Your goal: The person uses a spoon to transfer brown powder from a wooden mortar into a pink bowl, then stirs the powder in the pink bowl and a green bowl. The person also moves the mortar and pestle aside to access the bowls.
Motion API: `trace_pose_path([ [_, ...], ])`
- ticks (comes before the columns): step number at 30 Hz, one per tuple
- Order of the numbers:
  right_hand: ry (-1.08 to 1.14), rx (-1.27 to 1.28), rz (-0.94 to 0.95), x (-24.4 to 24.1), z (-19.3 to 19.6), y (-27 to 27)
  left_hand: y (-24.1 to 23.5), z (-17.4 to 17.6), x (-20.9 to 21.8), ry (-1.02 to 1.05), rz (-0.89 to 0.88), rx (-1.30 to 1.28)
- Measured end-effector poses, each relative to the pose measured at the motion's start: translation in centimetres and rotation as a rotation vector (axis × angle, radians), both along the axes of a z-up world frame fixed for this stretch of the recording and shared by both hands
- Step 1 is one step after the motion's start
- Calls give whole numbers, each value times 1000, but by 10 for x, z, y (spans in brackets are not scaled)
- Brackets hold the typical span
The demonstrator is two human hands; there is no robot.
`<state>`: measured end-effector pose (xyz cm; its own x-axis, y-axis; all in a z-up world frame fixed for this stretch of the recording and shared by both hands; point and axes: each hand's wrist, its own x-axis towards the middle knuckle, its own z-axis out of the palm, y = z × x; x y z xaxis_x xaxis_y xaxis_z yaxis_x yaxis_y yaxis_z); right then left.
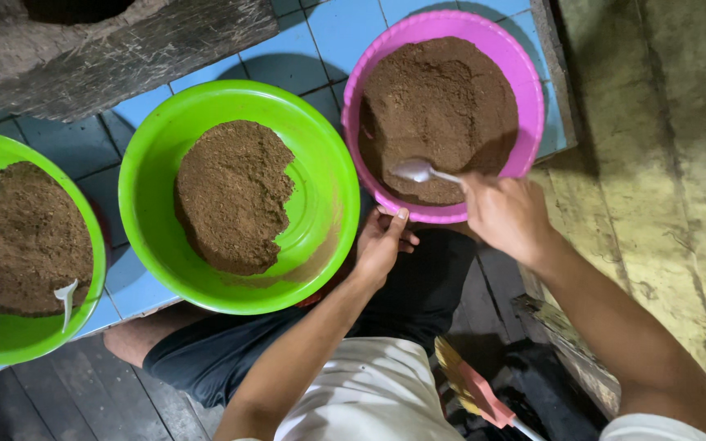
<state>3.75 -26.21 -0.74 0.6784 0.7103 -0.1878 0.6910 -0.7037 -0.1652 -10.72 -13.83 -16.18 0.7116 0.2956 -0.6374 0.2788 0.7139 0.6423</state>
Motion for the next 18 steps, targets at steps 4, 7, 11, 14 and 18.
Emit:
trace_pose_path([
  [4,-234,-3,40,25,-25,6,-1,-2,-1,-2,10,16],
  [7,-321,-30,54,35,-11,11,0,1,0,-5,18,13],
  [11,-409,-97,-6,66,-3,2,0,-2,0,-15,6,26],
  [14,-464,-86,-45,80,-4,7,0,-3,0,-21,3,32],
  [18,-364,59,-21,65,-30,27,1,-6,-1,-16,5,34],
])
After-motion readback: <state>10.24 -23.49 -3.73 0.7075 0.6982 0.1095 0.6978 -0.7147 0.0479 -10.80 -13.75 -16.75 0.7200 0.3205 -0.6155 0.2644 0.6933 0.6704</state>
